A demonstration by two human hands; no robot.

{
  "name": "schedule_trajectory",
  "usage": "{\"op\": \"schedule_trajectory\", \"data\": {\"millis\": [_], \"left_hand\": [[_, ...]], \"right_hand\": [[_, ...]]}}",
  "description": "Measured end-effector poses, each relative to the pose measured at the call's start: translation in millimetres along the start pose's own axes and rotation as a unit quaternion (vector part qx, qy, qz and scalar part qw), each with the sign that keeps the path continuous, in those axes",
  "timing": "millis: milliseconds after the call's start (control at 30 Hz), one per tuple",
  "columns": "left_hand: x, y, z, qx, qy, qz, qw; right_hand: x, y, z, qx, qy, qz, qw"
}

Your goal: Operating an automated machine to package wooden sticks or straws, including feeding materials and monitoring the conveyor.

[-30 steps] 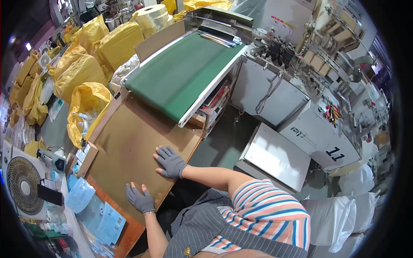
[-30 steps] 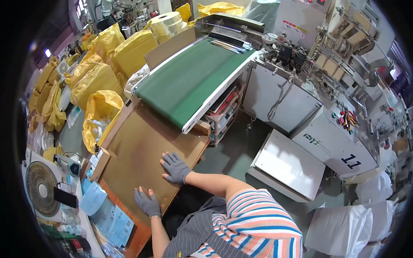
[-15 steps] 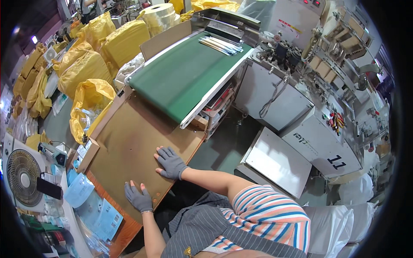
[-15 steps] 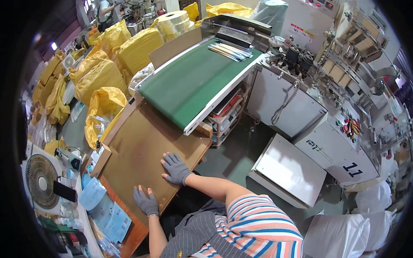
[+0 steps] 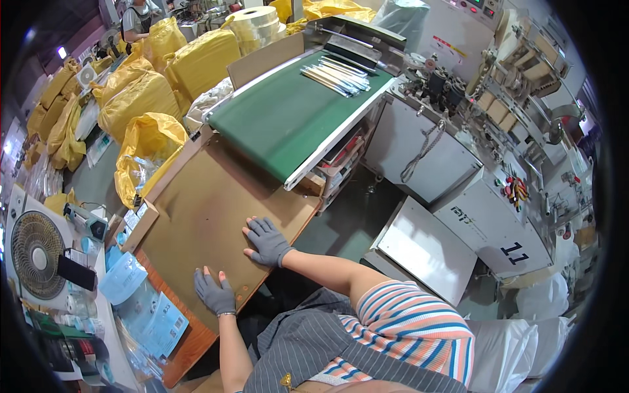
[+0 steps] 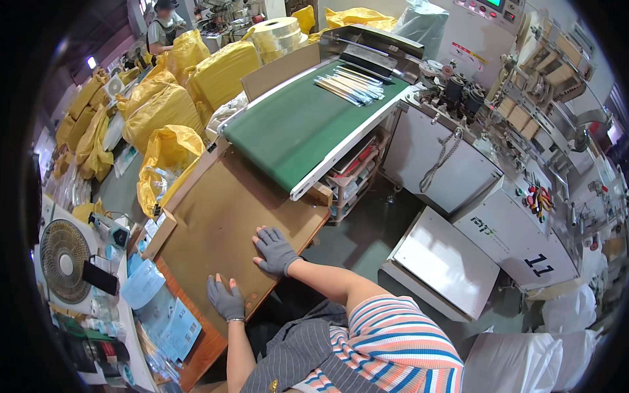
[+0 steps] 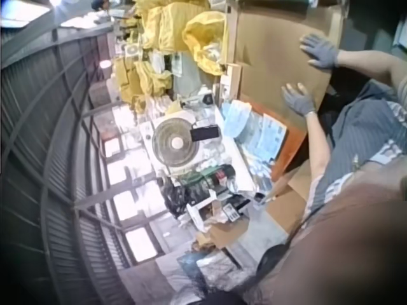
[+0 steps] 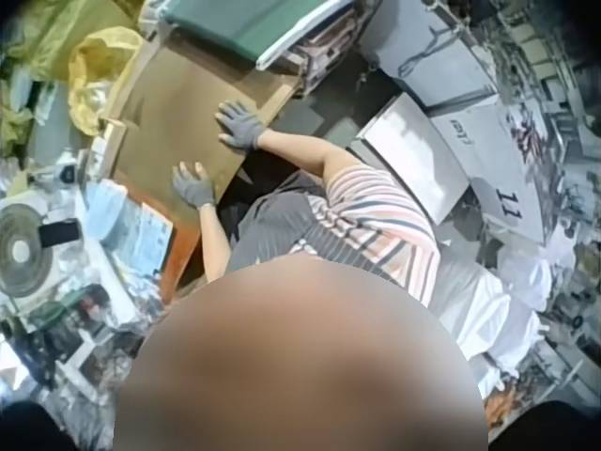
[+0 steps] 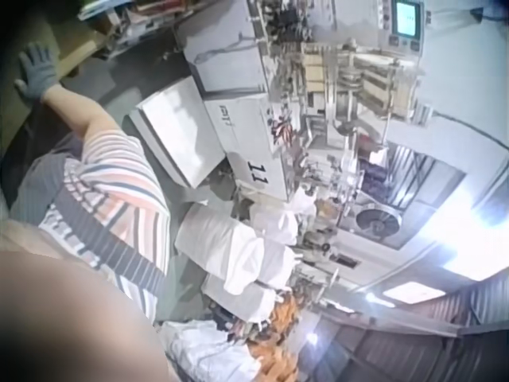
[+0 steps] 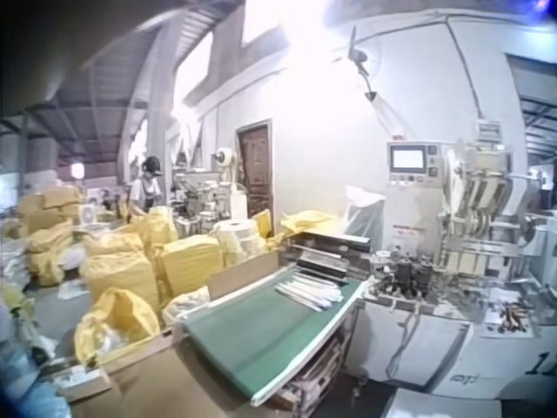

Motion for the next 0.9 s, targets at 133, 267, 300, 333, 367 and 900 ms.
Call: {"op": "schedule_trajectory", "data": {"millis": [133,267,300,333,367,900], "left_hand": [[-0.6,-0.8,1.1,-0.003,0.003,-0.005,1.000],[-1.2,-1.2,2.5,-0.001,-0.003,-0.004,1.000],[-1.3,-1.1,2.6,0.000,-0.005,-0.005,1.000],[-1.2,-1.2,2.8,0.000,-0.006,-0.005,1.000],[-1.2,-0.9,2.8,-0.002,-0.004,-0.006,1.000],[1.0,-1.0,0.8,0.001,-0.010,-0.012,1.000]], "right_hand": [[0.6,-0.4,0.5,0.005,-0.002,-0.002,1.000],[1.3,0.4,1.3,0.006,0.004,-0.011,1.000],[1.5,0.6,1.1,0.004,0.004,-0.013,1.000],[1.6,0.5,1.5,0.006,0.008,-0.016,1.000],[1.7,0.8,1.4,0.007,0.008,-0.016,1.000],[-0.3,-0.1,-0.3,0.001,-0.004,-0.018,1.000]]}}
Point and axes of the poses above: each hand's wrist, its own y-axis towards the middle knuckle, its own x-axis out of the back of the hand, z = x × y, the point moved 4 cm from there along y, towards the middle knuckle, and after that the axes turned 9 degrees about -y, right-handed, at the moved point
